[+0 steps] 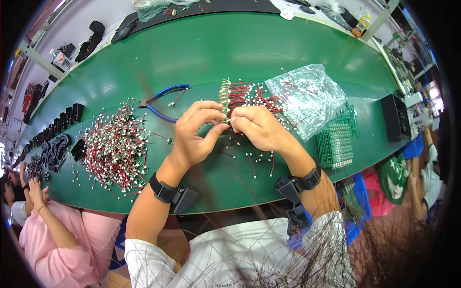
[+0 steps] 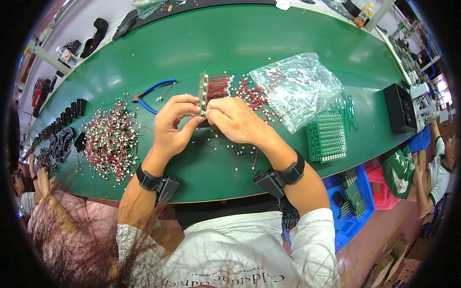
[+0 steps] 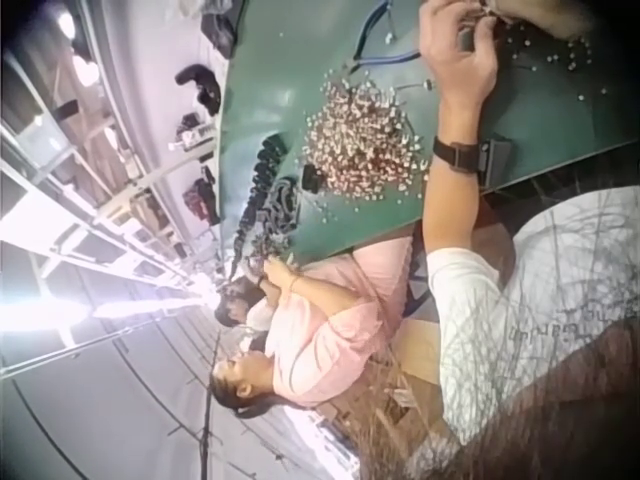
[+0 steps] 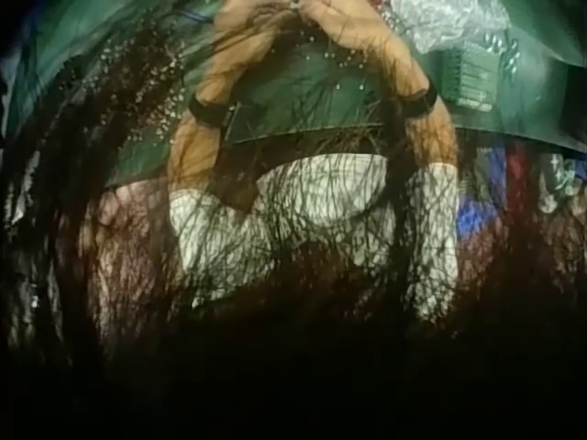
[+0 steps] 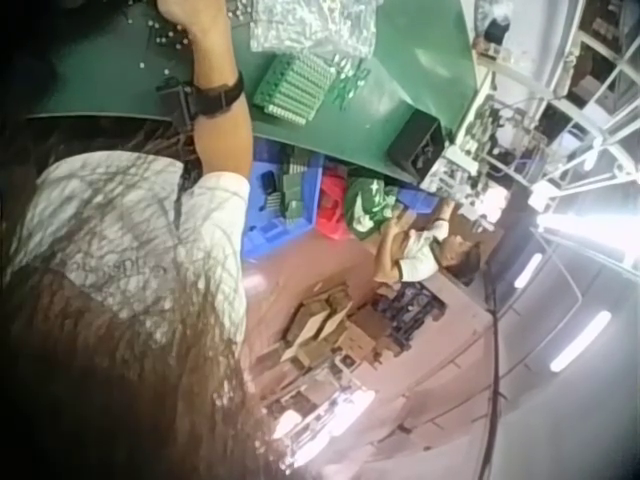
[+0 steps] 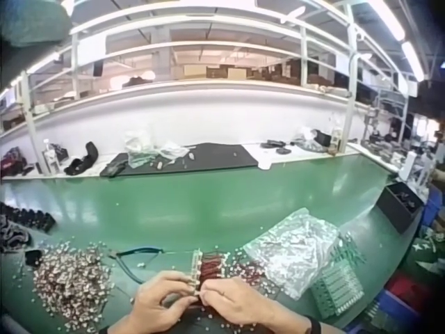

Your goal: Manually assembling small electronic components onto a board or strip at a factory workstation.

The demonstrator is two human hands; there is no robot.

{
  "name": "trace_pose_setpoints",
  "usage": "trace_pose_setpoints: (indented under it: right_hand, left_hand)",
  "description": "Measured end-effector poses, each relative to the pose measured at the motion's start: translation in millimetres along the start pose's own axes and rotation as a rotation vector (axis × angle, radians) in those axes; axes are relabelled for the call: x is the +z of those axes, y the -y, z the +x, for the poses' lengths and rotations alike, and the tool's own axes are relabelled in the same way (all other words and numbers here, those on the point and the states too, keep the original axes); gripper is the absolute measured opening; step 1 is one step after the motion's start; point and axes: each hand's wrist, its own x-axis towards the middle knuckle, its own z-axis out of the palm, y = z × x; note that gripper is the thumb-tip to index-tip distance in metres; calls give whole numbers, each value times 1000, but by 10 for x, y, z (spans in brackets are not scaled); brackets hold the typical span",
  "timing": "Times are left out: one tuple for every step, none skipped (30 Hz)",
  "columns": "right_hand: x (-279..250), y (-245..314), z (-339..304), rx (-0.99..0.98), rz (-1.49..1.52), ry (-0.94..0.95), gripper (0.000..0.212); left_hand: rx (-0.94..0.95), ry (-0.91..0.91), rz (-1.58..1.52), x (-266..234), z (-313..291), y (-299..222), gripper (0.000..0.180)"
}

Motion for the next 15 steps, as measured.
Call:
trace_pose_setpoints:
  right_hand:
    - [-7, -2, 1, 0, 0, 0, 26]
    - [-14, -2, 1, 9, 2, 11, 26]
    - [-19, -3, 3, 17, 3, 22, 26]
    - [-23, -10, 5, 17, 3, 22, 26]
    - [-24, -22, 7, 10, 11, 27, 26]
    - [-25, -28, 8, 3, 18, 33, 26]
    - [-26, -27, 6, 3, 19, 32, 26]
    - [-28, -24, 3, 18, 18, 37, 26]
    - [-29, -22, 3, 34, 18, 41, 26]
    - [-29, -30, 2, 34, 17, 41, 26]
    - [-29, -45, 3, 26, 30, 38, 26]
    - [-30, -53, 3, 17, 42, 35, 27]
    - [-30, -51, 4, 17, 42, 35, 27]
    - [-31, -45, 3, 30, 40, 35, 27]
    - [-35, -39, 4, 44, 37, 35, 27]
  left_hand:
    - [4, 6, 7, -3, -1, -2, 25]
    - [4, 6, 7, 12, 4, -8, 25]
    - [11, -39, 7, 39, 12, -18, 24]
    - [19, -85, 7, 56, 17, -24, 23]
    - [19, -85, 8, 55, 17, -22, 23]
    - [22, -84, 10, 53, 16, -18, 23]
    - [26, -82, 12, 52, 17, -14, 22]
    - [26, -82, 12, 49, 18, -21, 22]
    - [19, -72, 23, 43, 22, -39, 22]
    - [12, -63, 32, 44, 22, -52, 21]
    - [12, -63, 32, 39, 16, -47, 21]
    - [4, -28, 27, 28, 6, -33, 23]
    - [-5, 7, 24, 17, 1, -24, 24]
    - [-5, 7, 24, 15, 5, -26, 24]
    - [5, 10, 29, 12, 13, -33, 24]
